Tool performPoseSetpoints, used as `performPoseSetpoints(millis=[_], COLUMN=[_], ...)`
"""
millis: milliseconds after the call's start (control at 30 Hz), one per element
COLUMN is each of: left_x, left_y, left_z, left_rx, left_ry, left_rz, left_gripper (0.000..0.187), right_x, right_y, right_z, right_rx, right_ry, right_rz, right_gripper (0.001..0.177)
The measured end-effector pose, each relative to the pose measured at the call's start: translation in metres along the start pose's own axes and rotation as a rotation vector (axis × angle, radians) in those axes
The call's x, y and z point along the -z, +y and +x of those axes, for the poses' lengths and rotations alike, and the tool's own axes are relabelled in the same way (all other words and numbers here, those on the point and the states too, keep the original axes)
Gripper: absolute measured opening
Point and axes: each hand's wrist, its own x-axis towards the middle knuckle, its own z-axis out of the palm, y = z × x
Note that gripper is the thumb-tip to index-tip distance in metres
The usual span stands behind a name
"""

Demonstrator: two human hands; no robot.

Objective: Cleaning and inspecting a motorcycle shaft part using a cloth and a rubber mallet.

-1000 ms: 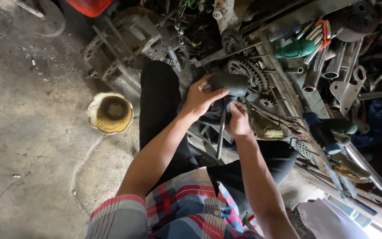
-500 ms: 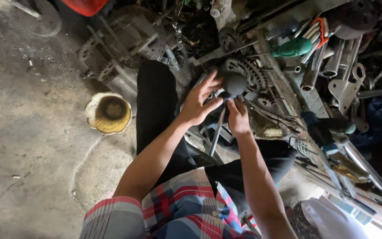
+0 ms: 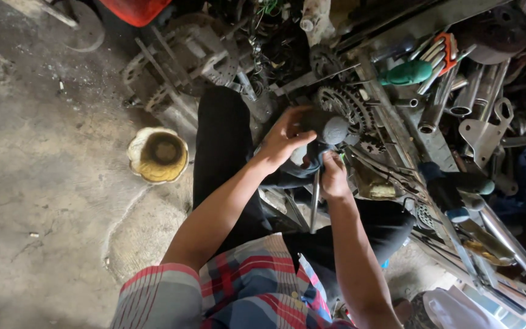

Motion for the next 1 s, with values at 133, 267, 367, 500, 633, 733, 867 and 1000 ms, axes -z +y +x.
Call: performPoseSetpoints(millis=[133, 267, 367, 500, 633, 733, 867, 1000], left_x=[0.014, 0.014, 0.015, 0.012, 0.015, 0.010, 0.007, 0.017], left_y=[-0.029, -0.031, -0.031, -0.001, -0.013, -0.002, 0.012, 0.001], left_z=[0.014, 0.017, 0.012, 0.001, 0.007, 0.005, -0.001, 0.000], left_rx=[-0.113, -0.177, -0.157, 0.018, -0.125, -0.114, -0.063, -0.133], left_ry=[0.000, 0.037, 0.010, -0.066, -0.137, -0.020, -0.218, -0.217], left_rz=[-0.013, 0.193, 0.167, 0.045, -0.137, 0.073, -0.181, -0.070], left_gripper=[0.077, 0.076, 0.073, 0.066, 0.066, 0.072, 0.091, 0.088], right_x=[0.008, 0.032, 0.025, 0.009, 0.032, 0.034, 0.044, 0.063], right_y=[0.000, 0.012, 0.009, -0.009, -0.001, 0.001, 0.012, 0.025], right_z=[0.009, 0.011, 0.010, 0.006, 0.004, 0.001, 0.000, 0.005], right_rx=[0.014, 0.053, 0.083, 0.128, 0.137, 0.099, 0.004, -0.035], right_ry=[0.032, 0.177, 0.213, 0.164, 0.087, -0.007, -0.073, -0.122], right_rz=[-0.227, -0.771, -0.739, -0.443, -0.340, -0.210, -0.120, -0.219], right_gripper=[0.027, 0.025, 0.024, 0.026, 0.026, 0.027, 0.026, 0.021])
